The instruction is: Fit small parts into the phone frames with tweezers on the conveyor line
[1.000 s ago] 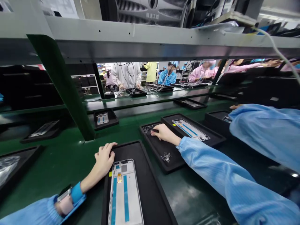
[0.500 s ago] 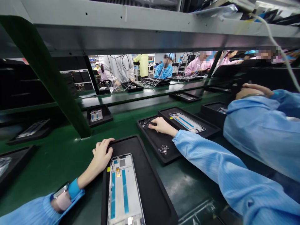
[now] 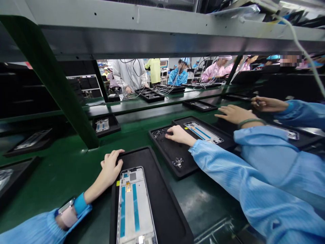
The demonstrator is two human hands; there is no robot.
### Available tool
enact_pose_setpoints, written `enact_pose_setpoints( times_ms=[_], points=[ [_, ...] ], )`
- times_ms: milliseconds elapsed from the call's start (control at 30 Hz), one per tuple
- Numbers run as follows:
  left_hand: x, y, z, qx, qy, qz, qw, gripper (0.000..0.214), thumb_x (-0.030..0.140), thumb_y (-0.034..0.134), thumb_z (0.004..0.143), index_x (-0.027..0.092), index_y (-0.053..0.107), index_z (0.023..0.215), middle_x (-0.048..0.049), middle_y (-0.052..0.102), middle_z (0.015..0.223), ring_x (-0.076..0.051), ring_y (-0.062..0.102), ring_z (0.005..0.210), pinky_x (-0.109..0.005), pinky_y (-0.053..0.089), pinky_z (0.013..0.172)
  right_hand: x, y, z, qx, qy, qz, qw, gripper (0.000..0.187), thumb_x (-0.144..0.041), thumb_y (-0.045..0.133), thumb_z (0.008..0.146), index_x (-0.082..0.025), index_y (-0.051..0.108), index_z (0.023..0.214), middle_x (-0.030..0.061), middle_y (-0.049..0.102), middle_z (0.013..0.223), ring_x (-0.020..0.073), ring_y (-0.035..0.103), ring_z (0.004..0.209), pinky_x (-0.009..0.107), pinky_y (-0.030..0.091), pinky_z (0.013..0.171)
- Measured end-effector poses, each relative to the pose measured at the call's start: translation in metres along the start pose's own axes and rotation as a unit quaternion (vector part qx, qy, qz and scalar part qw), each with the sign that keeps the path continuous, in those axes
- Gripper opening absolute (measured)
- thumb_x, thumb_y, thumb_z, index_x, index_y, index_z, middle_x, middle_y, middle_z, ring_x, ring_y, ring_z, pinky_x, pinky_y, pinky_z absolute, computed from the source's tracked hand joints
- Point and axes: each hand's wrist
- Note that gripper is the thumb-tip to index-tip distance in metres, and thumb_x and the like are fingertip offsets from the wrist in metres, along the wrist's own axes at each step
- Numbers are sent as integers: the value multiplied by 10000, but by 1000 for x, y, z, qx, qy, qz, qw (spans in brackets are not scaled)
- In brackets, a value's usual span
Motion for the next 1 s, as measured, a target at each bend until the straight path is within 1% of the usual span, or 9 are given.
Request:
enact_pose_setpoints(
  times_ms=[67, 133, 267, 400, 600, 700, 800, 900, 1000],
  points=[
    [1, 0, 0, 1, -1, 0, 1000, 352, 210, 367, 787, 249, 525, 1098, -47, 570, 1128, -277, 437, 1026, -474, 338, 849, 3, 0, 1, 13, -16, -18, 1000, 145, -204, 582, 773, -117, 694, 744, 68, 662, 696, 164, 605, 690, 217, 403, 649],
    [2, 0, -1, 0, -3, 0, 1000, 353, 207, 367, 784, 245, 525, 1097, -48, 570, 1130, -278, 438, 1027, -473, 338, 849, 5, 2, 2, 13, -38, -28, 999, 142, -215, 589, 782, -121, 696, 781, 76, 668, 772, 173, 601, 757, 222, 398, 688],
    [4, 0, -1, 3, -6, 0, 1000, 353, 202, 365, 782, 237, 525, 1095, -49, 571, 1130, -278, 441, 1025, -472, 341, 847, 3, 11, 2, -7, -81, -33, 996, 154, -245, 606, 789, -121, 693, 758, 68, 655, 786, 158, 590, 745, 212, 396, 689],
    [5, 0, -1, 8, -6, 1, 1000, 345, 197, 368, 782, 241, 529, 1084, -48, 577, 1122, -276, 448, 1021, -462, 343, 843, 2, 18, 2, -12, -99, -32, 995, 128, -210, 610, 783, -112, 689, 759, 76, 643, 780, 160, 584, 741, 218, 398, 699],
    [9, -2, -3, 18, -5, -2, 1000, 331, 192, 375, 781, 214, 530, 1073, -66, 580, 1113, -278, 452, 1012, -459, 353, 824, -4, 12, 0, -18, -137, -12, 990, 113, -154, 582, 757, -104, 677, 790, 72, 628, 819, 149, 550, 754, 215, 379, 694],
    [21, -10, -8, 43, 8, 3, 999, 330, 219, 388, 794, 193, 513, 1099, -87, 561, 1138, -288, 431, 1046, -468, 338, 847, -26, 3, -7, -17, -150, 9, 989, 164, -191, 537, 770, -86, 661, 748, 34, 596, 702, 119, 506, 658, 200, 350, 620],
    [40, -23, -19, 71, 93, 16, 993, 273, 236, 410, 799, 194, 557, 1025, -84, 596, 1070, -283, 444, 1039, -448, 335, 853, -62, -2, -18, -58, -188, 64, 978, 163, -194, 523, 749, -95, 651, 737, -9, 555, 630, 84, 463, 587, 179, 323, 566],
    [58, -34, -30, 39, 165, -2, 986, 183, 225, 474, 762, 193, 605, 886, -55, 642, 915, -255, 500, 966, -409, 352, 833, -98, -1, -30, -136, -230, 150, 952, 104, -171, 541, 700, -107, 613, 660, -36, 492, 576, 64, 403, 548, 170, 290, 518],
    [66, -40, -36, -5, 175, -32, 984, 122, 221, 529, 726, 173, 624, 785, -36, 646, 793, -221, 542, 864, -371, 370, 805, -119, 2, -37, -169, -237, 171, 941, 159, -171, 569, 660, -119, 502, 525, -63, 331, 496, 50, 281, 501, 187, 202, 455]
  ],
)
Point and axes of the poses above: each hand's wrist, its own z-axis towards the middle knuckle, its own y-axis out of the palm, x = y × z
